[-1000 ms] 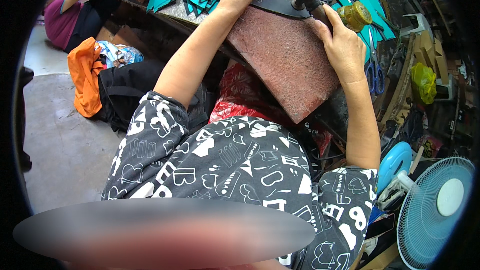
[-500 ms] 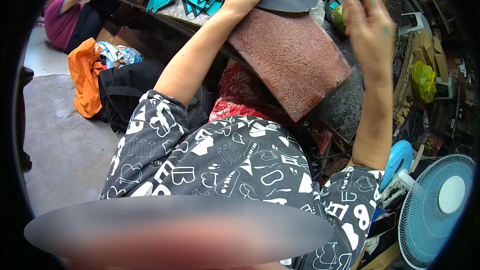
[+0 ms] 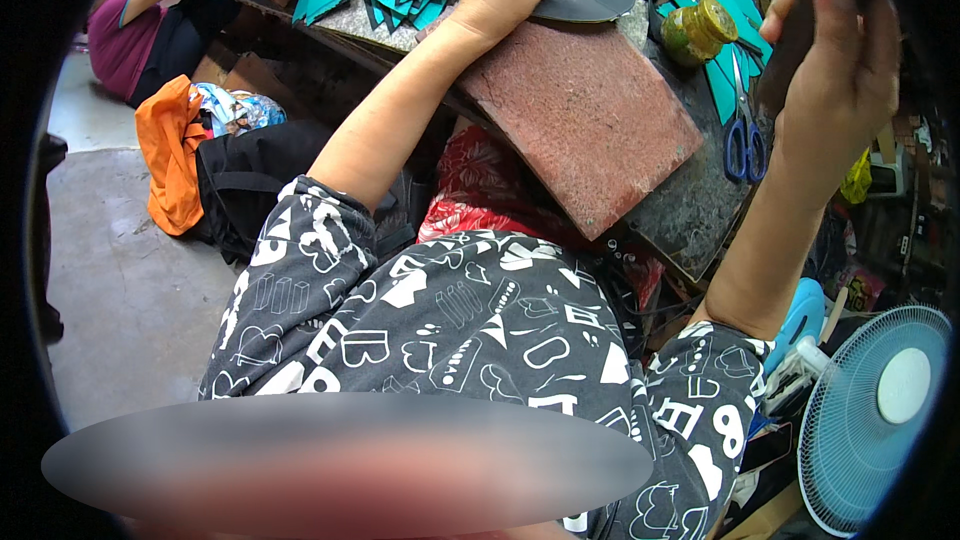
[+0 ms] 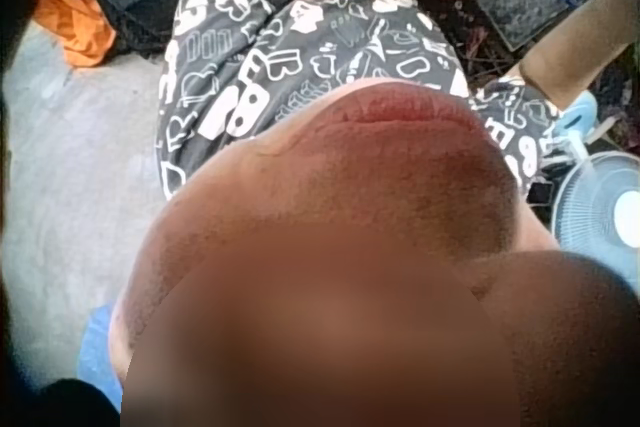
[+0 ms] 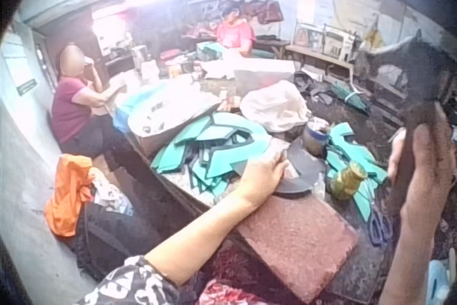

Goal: The person retrieves a small metal fastener from a container and places it onto a black shoe component. They then use a hammer to tap the fastener into place on a reddish work block. Finally, they pick up a yellow shoe component and place it on the block.

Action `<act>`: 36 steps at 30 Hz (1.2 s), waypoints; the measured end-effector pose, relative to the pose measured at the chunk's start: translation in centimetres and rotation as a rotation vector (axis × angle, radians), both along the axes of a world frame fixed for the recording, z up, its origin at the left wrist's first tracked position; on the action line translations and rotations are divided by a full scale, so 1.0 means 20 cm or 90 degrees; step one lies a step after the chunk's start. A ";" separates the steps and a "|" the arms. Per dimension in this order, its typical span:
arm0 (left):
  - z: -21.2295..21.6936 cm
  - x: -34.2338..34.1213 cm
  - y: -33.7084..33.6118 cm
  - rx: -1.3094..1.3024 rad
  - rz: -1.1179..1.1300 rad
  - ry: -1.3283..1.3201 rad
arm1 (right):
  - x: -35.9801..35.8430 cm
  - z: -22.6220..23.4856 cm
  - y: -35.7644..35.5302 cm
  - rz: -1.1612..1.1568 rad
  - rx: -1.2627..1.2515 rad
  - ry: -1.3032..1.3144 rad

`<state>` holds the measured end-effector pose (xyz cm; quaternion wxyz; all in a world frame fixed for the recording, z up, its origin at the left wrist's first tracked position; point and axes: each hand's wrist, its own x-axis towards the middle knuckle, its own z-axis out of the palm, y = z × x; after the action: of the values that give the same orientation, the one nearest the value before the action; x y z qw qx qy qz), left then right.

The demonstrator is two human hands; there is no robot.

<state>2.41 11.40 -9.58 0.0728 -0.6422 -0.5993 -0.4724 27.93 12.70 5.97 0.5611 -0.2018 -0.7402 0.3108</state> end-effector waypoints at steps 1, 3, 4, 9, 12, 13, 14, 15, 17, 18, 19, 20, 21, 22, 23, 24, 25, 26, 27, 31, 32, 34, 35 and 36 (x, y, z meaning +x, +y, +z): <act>0.00 0.02 0.00 0.006 -0.006 0.038 | -0.02 0.00 -0.01 0.016 0.011 0.026; 0.00 0.04 0.01 0.023 -0.021 0.082 | -0.08 -0.09 -0.02 -0.123 -0.048 -0.145; 0.00 0.05 0.01 0.029 -0.034 0.094 | -0.11 -0.17 -0.02 -0.169 0.039 -0.315; -0.02 0.03 -0.01 0.027 -0.021 0.048 | -0.02 -0.54 0.08 -0.255 0.000 -0.567; -0.03 0.02 -0.01 0.015 0.007 0.011 | 0.01 -0.66 0.04 -0.252 0.164 -0.633; -0.03 0.02 -0.01 0.011 0.016 0.003 | 0.01 -0.68 0.02 -0.223 0.232 -0.619; -0.03 0.02 -0.01 0.011 0.010 -0.015 | -0.02 -0.68 0.00 -0.209 0.268 -0.629; -0.02 0.01 -0.01 0.009 0.006 -0.035 | -0.04 -0.67 -0.01 -0.200 0.264 -0.679; -0.01 0.01 -0.02 -0.002 -0.005 -0.056 | -0.07 -0.58 -0.02 -0.153 0.187 -0.762; 0.00 0.01 -0.02 -0.010 -0.010 -0.058 | -0.07 -0.51 -0.01 -0.093 0.203 -0.616; 0.01 0.01 -0.02 -0.018 -0.016 -0.059 | -0.06 -0.41 0.02 -0.043 0.137 -0.542; 0.01 0.01 -0.02 0.016 -0.034 -0.067 | -0.02 -0.30 0.03 0.032 0.163 -0.429; 0.02 0.01 -0.02 0.044 -0.053 -0.075 | 0.03 -0.19 0.01 0.046 0.145 -0.339; 0.02 0.01 -0.03 0.071 -0.073 -0.083 | 0.10 -0.10 -0.03 0.135 0.137 -0.368; 0.03 0.01 -0.03 0.076 -0.075 -0.093 | 0.16 -0.02 -0.10 0.192 0.133 -0.361; 0.03 0.02 -0.04 0.081 -0.078 -0.104 | 0.22 0.02 -0.18 0.251 0.144 -0.386; 0.02 0.02 -0.04 0.086 -0.080 -0.115 | 0.26 0.03 -0.26 0.301 0.154 -0.427; 0.03 0.01 -0.06 -0.036 -0.070 -0.114 | 0.30 0.02 -0.32 0.334 0.163 -0.471; 0.02 0.02 -0.08 -0.040 -0.065 -0.122 | 0.31 -0.01 -0.35 0.344 0.166 -0.513; 0.03 0.03 -0.15 -0.006 -0.004 -0.029 | 0.36 -0.15 -0.37 0.285 0.144 -0.593; 0.03 0.03 -0.17 -0.056 0.010 -0.049 | 0.38 -0.17 -0.36 0.275 0.147 -0.602; 0.04 0.04 -0.20 -0.020 -0.003 -0.066 | 0.41 -0.20 -0.35 0.257 0.139 -0.606; 0.04 0.05 -0.21 -0.013 -0.002 -0.061 | 0.42 -0.21 -0.34 0.246 0.131 -0.608; 0.04 0.05 -0.21 -0.038 0.000 -0.068 | 0.43 -0.21 -0.35 0.237 0.125 -0.605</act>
<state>3.31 7.15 -8.81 0.0216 -0.6180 -0.6159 -0.4882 36.52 5.80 1.73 0.1147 -0.1324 -0.9622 0.2085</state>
